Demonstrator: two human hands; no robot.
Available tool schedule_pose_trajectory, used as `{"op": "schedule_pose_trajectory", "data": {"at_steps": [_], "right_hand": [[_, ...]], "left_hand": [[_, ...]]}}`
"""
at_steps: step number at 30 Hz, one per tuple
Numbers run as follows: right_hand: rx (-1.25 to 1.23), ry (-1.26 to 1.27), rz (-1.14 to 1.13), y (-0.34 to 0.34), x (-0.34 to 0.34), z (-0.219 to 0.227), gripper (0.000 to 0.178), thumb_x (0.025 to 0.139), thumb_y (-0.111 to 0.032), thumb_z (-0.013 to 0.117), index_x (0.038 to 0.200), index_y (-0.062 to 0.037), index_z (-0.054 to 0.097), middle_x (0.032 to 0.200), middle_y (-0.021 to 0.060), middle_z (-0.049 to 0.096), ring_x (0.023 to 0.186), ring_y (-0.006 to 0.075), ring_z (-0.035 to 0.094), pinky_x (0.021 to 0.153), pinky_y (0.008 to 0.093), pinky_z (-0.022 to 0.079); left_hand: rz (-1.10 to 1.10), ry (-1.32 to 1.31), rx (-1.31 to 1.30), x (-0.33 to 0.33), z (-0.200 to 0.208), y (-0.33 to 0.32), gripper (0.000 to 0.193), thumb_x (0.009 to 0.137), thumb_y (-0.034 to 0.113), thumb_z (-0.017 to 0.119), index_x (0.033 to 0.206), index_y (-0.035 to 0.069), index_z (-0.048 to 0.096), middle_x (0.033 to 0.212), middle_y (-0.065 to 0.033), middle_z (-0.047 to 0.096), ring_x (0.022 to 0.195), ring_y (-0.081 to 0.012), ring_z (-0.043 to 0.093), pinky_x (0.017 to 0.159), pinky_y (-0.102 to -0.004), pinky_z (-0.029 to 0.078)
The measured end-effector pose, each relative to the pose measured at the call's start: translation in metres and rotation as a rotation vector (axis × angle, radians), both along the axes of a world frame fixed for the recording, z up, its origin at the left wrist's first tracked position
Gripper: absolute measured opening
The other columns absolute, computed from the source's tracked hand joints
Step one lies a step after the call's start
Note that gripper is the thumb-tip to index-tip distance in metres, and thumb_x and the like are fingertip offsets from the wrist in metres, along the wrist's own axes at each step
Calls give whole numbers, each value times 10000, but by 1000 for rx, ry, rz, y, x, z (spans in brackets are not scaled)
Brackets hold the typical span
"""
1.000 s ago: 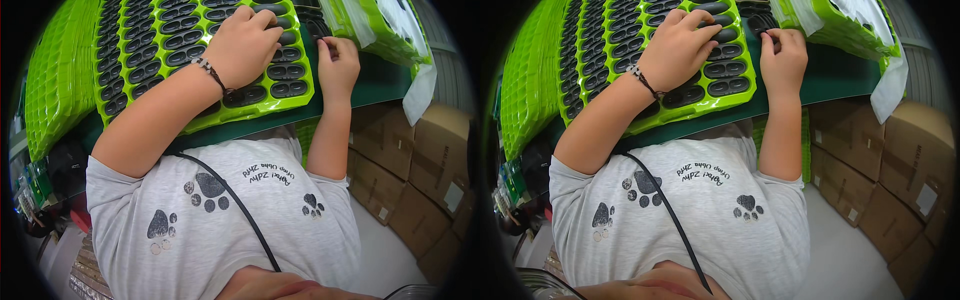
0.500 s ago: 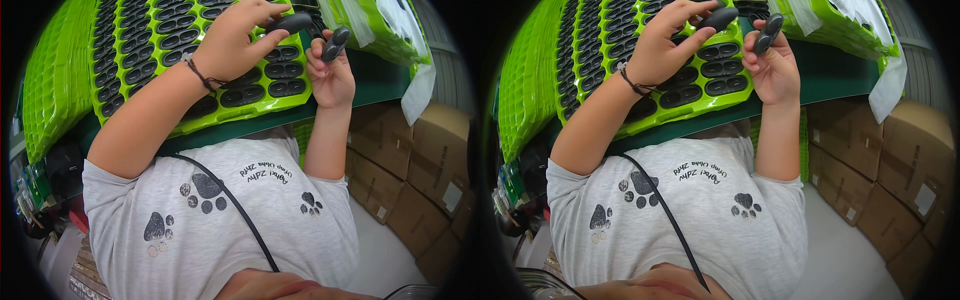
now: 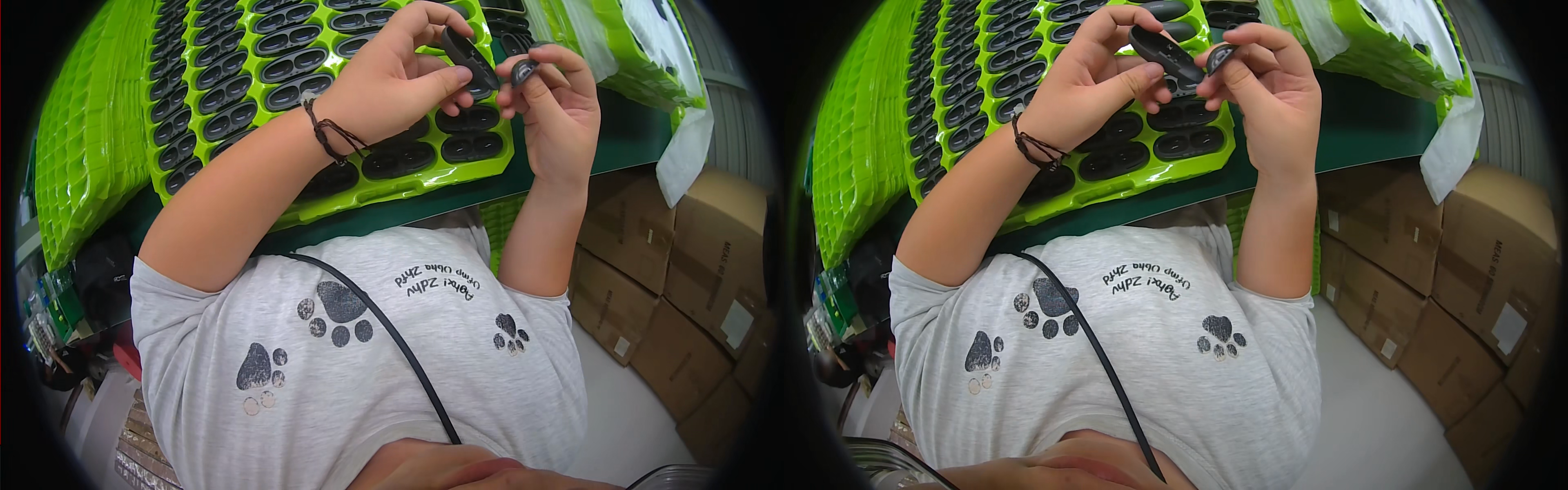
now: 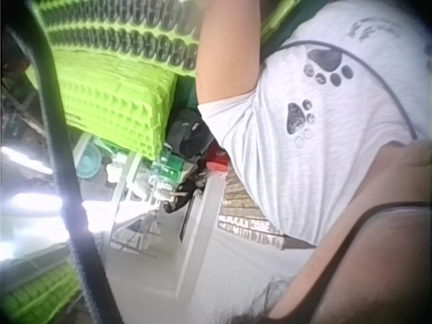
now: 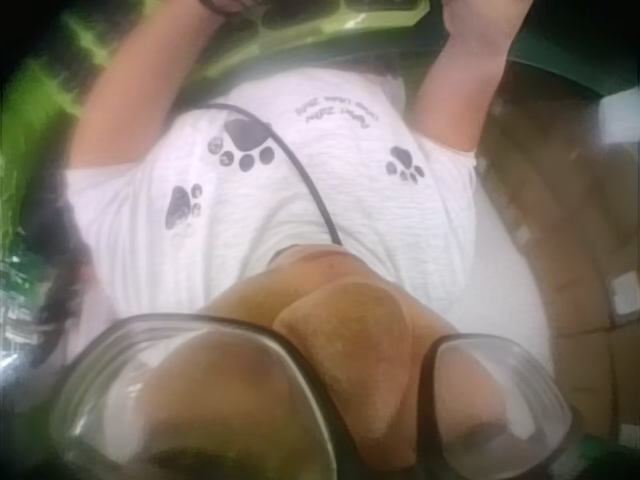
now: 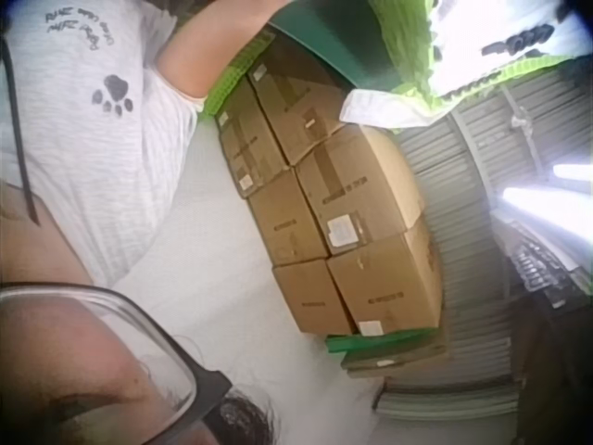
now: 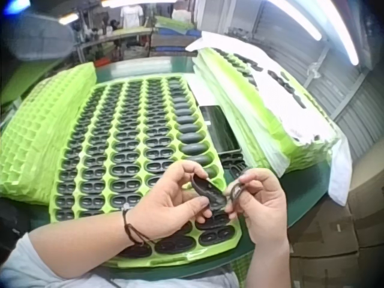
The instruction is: Assembling and inspecting small black plastic components from a green tray at a factory workstation.
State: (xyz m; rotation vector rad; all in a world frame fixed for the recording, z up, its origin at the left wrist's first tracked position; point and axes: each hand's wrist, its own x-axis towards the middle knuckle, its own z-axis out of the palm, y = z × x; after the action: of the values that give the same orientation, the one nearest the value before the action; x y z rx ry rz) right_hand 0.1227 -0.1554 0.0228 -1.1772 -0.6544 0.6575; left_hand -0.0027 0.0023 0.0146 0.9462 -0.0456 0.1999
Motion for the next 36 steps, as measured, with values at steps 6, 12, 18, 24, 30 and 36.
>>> {"op": "schedule_pose_trajectory", "data": {"at_steps": [6,12,18,24,30,36], "right_hand": [[31,-342,-170,8,-4,-5,186,778,112,689,934,12,707,1002,51,567,777,99,595,643,203,505],[-157,-521,-247,8,-16,7,232,785,86,699,988,-25,720,976,29,548,675,39,551,547,155,430],[-249,-607,-220,9,-16,4,203,784,22,725,980,-27,715,904,23,579,607,31,547,529,167,406],[-384,-453,-176,9,-21,10,147,796,-16,718,939,6,696,831,50,628,629,81,614,538,194,474],[-422,-626,-217,11,-21,5,97,803,-11,694,895,17,684,791,72,634,623,124,618,547,231,479],[-394,-848,-265,13,-24,4,66,793,19,666,858,13,658,755,100,613,643,219,602,579,301,476]], "left_hand": [[52,82,15,5,1,-1,375,877,-75,555,1196,46,398,1160,-64,484,1010,-134,578,876,-271,507],[50,93,76,3,5,-1,378,864,-22,637,1204,9,477,1141,-77,561,1028,-121,590,868,-261,511],[118,145,315,4,-2,3,206,957,78,555,1136,-19,590,1116,-86,627,975,-140,637,846,-274,563],[172,247,359,5,-4,1,232,954,92,565,1155,-19,602,1108,-89,638,956,-139,644,799,-256,575],[157,300,398,4,-3,0,238,949,98,577,1151,-24,612,1094,-91,647,929,-143,655,785,-251,583],[172,308,405,7,-5,1,216,937,73,586,1124,-27,628,1075,-83,655,900,-135,660,768,-236,583]]}}
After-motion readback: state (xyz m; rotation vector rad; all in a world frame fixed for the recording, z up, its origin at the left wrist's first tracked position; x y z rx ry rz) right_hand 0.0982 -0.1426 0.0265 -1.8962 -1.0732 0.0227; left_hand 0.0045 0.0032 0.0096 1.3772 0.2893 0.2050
